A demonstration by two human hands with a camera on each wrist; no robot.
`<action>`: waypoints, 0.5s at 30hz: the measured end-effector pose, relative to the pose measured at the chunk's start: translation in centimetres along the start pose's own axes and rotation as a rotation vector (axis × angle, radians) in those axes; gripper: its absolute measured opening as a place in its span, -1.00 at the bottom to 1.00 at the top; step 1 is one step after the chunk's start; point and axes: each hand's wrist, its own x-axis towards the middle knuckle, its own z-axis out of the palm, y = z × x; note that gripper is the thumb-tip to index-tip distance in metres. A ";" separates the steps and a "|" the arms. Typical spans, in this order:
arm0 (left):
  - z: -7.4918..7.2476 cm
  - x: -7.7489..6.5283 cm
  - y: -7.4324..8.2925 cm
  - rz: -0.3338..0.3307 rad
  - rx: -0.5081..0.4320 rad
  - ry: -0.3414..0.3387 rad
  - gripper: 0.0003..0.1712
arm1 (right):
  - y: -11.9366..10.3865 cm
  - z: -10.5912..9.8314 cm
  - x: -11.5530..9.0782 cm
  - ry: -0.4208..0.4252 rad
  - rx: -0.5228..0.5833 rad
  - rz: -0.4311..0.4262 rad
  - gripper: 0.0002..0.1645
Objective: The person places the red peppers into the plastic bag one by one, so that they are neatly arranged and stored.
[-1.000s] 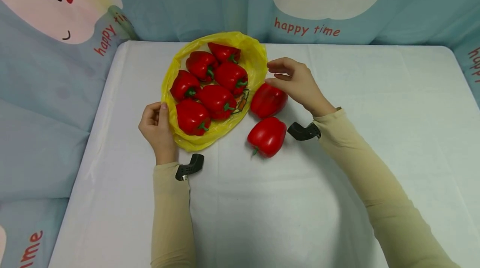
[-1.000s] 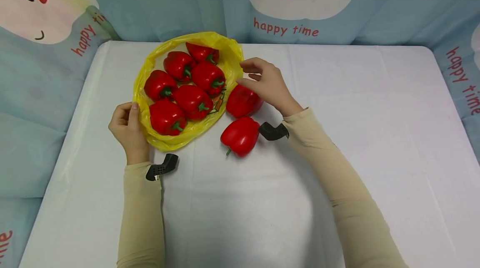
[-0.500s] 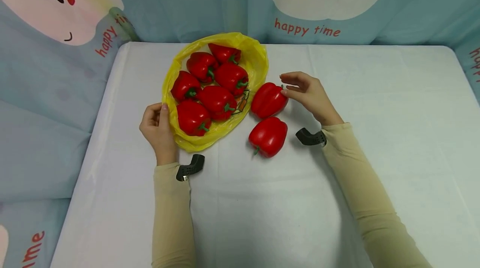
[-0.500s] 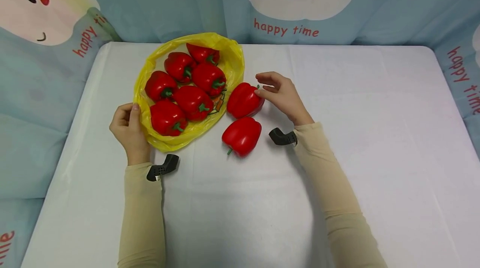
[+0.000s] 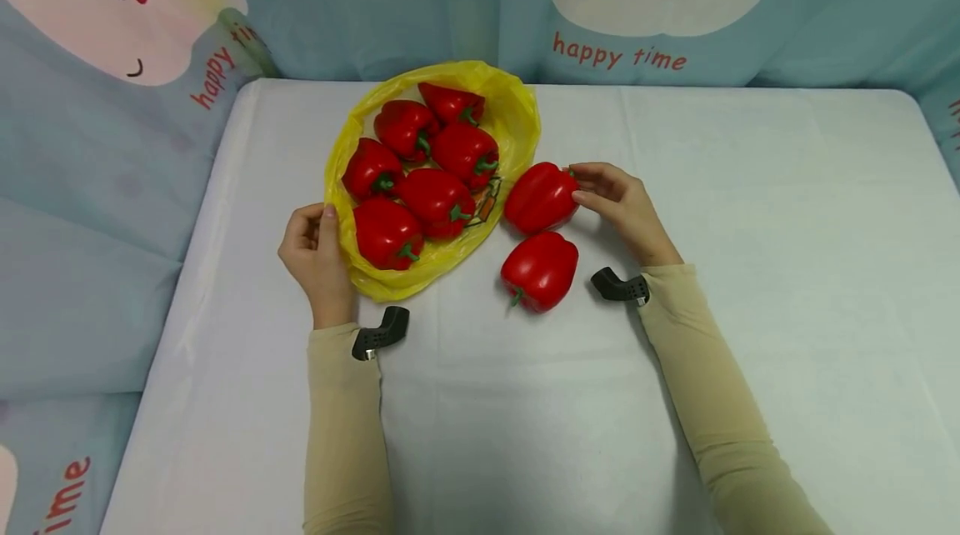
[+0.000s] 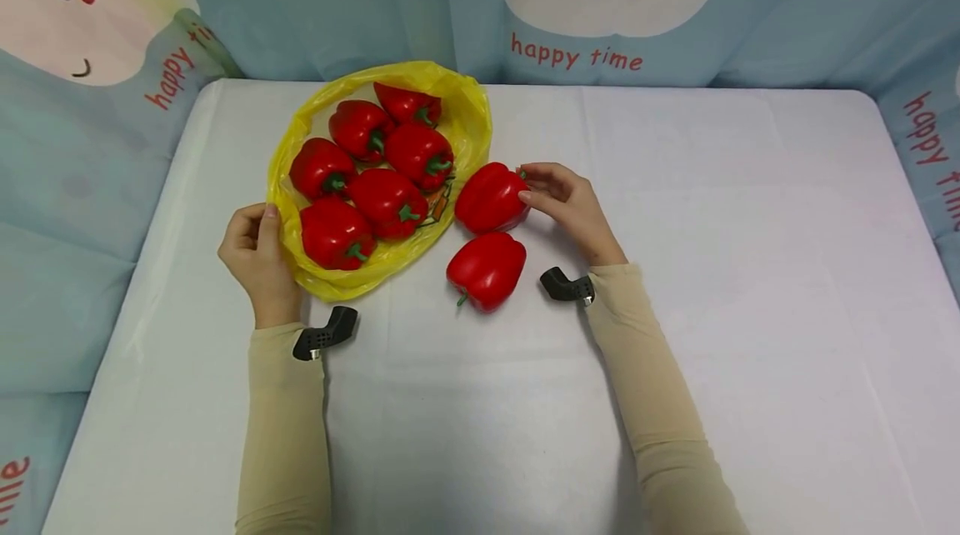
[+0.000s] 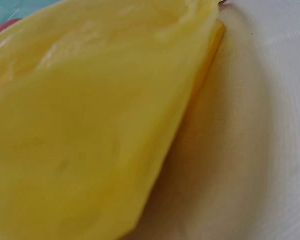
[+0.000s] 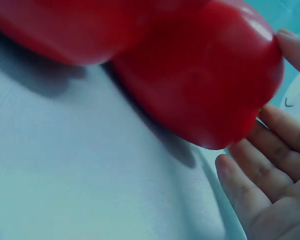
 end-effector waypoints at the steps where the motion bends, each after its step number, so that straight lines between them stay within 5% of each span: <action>1: 0.0 0.0 0.0 0.001 0.003 0.002 -0.87 | 0.0 0.0 -0.1 0.005 0.007 -0.008 -0.55; 15: 0.1 0.1 0.1 -0.011 0.003 0.001 -0.86 | 0.5 -0.9 -0.6 0.055 0.010 -0.048 -0.75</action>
